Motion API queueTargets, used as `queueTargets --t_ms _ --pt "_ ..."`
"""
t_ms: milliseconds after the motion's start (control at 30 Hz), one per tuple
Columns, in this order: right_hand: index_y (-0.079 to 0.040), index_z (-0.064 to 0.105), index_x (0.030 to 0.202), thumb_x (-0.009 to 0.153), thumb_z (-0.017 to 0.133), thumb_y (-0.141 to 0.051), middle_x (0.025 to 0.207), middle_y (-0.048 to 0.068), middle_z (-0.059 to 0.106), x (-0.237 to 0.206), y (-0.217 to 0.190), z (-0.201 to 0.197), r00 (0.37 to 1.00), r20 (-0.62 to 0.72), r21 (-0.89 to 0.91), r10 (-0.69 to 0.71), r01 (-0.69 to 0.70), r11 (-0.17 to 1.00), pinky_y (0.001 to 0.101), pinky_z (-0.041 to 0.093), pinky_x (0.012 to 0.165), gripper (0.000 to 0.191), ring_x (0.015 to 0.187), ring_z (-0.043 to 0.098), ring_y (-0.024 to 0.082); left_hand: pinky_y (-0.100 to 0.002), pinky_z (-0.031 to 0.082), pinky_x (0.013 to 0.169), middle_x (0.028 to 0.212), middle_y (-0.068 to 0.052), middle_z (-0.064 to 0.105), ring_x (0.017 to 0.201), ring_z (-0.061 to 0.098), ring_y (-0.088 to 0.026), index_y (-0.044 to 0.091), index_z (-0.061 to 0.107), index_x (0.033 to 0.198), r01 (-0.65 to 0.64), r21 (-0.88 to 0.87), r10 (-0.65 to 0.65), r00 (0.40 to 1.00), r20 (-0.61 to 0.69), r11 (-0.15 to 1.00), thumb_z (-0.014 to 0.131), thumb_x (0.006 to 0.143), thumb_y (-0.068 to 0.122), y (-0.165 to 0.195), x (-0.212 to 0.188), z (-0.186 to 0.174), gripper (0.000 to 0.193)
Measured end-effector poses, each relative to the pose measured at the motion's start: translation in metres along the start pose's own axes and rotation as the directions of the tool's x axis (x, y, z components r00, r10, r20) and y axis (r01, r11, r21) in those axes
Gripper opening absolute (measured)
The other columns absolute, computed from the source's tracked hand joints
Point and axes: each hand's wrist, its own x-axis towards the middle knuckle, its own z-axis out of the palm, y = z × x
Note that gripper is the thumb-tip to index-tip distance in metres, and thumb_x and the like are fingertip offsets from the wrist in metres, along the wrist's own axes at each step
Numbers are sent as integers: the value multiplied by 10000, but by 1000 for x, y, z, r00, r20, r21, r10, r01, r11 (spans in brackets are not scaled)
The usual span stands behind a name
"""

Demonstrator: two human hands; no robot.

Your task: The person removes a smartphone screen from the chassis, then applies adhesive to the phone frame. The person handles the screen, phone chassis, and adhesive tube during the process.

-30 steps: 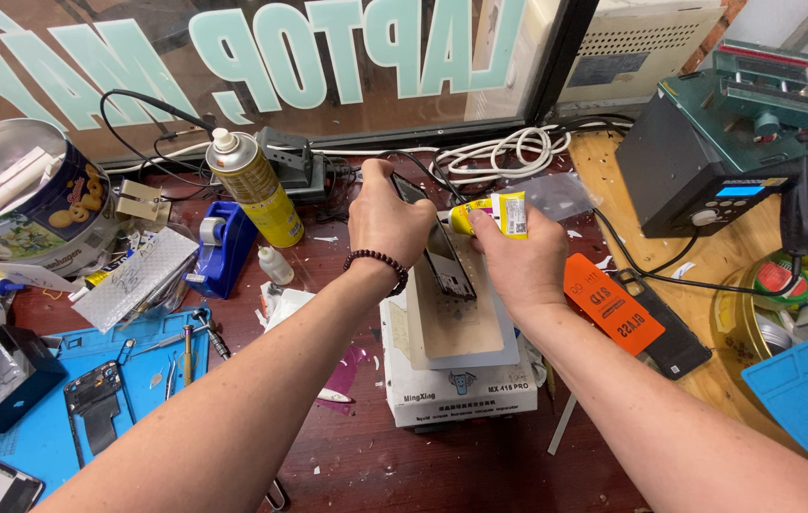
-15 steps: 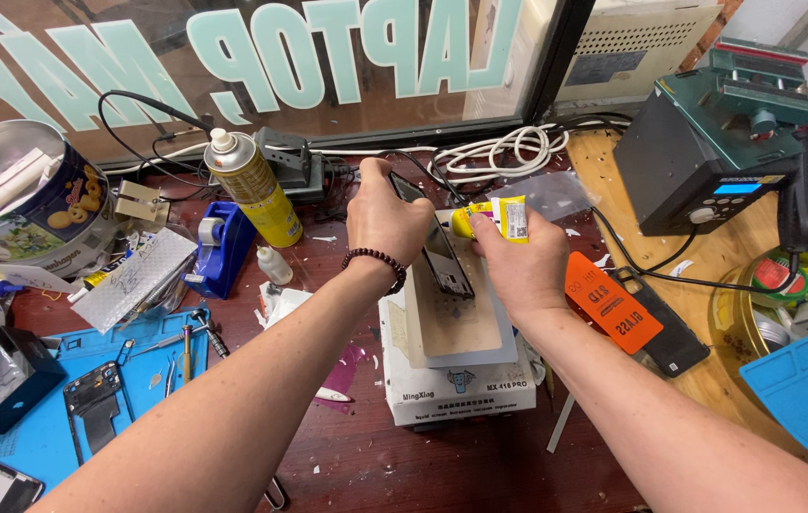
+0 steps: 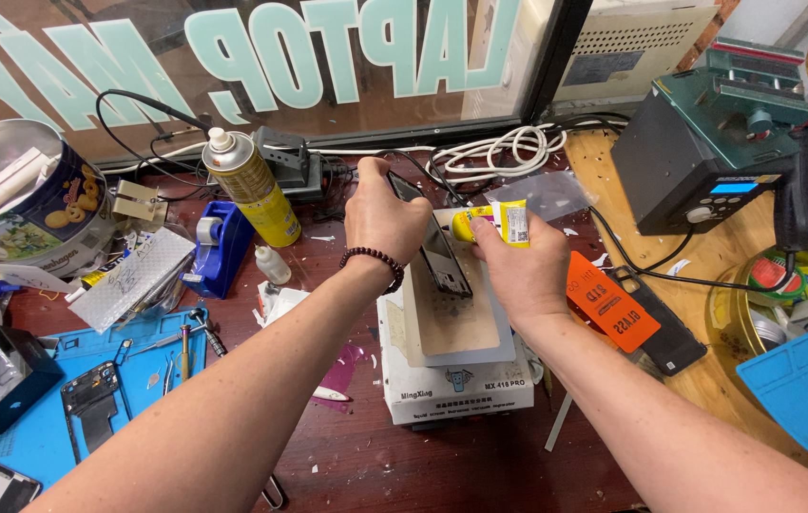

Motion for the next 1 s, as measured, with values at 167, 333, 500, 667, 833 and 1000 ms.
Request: queueTargets --t_ms 167,333,500,667,833,1000 --pt "16 743 999 898 748 -133 904 64 783 -2 0 -2 1000 -1 -16 14 -14 1000 272 635 676 180 760 751 109 -447 539 950 1114 -256 704 1069 691 -392 77 476 1331 -5 3 5 1000 -5 1000 732 775 159 2 -1 0 617" --pt "18 735 1012 899 740 -130 916 73 780 -3 0 -4 1000 12 23 16 -16 1000 273 649 696 187 778 757 114 -451 540 944 1108 -255 708 1066 690 -399 78 477 1334 -18 3 18 1000 -17 1000 735 776 167 2 -1 0 621" --pt "24 729 1010 895 740 -125 925 75 780 -6 -2 -6 1000 13 21 7 -7 1000 275 647 699 188 783 756 116 -450 540 944 1092 -257 713 1060 695 -396 77 477 1338 -13 12 13 1000 -12 1000 730 782 166 0 0 2 617" --pt "25 734 1000 895 740 -131 911 75 782 -6 -4 -7 1000 8 5 19 -19 1000 276 646 692 189 769 754 119 -455 541 937 1093 -260 708 1056 690 -402 77 477 1338 -20 19 21 1000 -21 1000 737 779 169 -1 2 2 623" --pt "23 737 997 890 744 -139 900 75 784 -8 -5 -7 1000 3 -21 24 -24 999 274 636 678 194 755 756 120 -456 546 932 1090 -252 715 1051 700 -392 75 481 1330 -15 12 15 1000 -16 1000 729 782 166 0 1 2 608" --pt "25 737 999 896 743 -142 887 83 786 -10 -6 -10 1000 2 -47 22 -22 999 275 628 674 196 750 759 123 -454 545 934 1087 -256 714 1050 699 -391 77 480 1336 1 19 -1 1000 -8 1000 731 782 167 2 1 1 615"
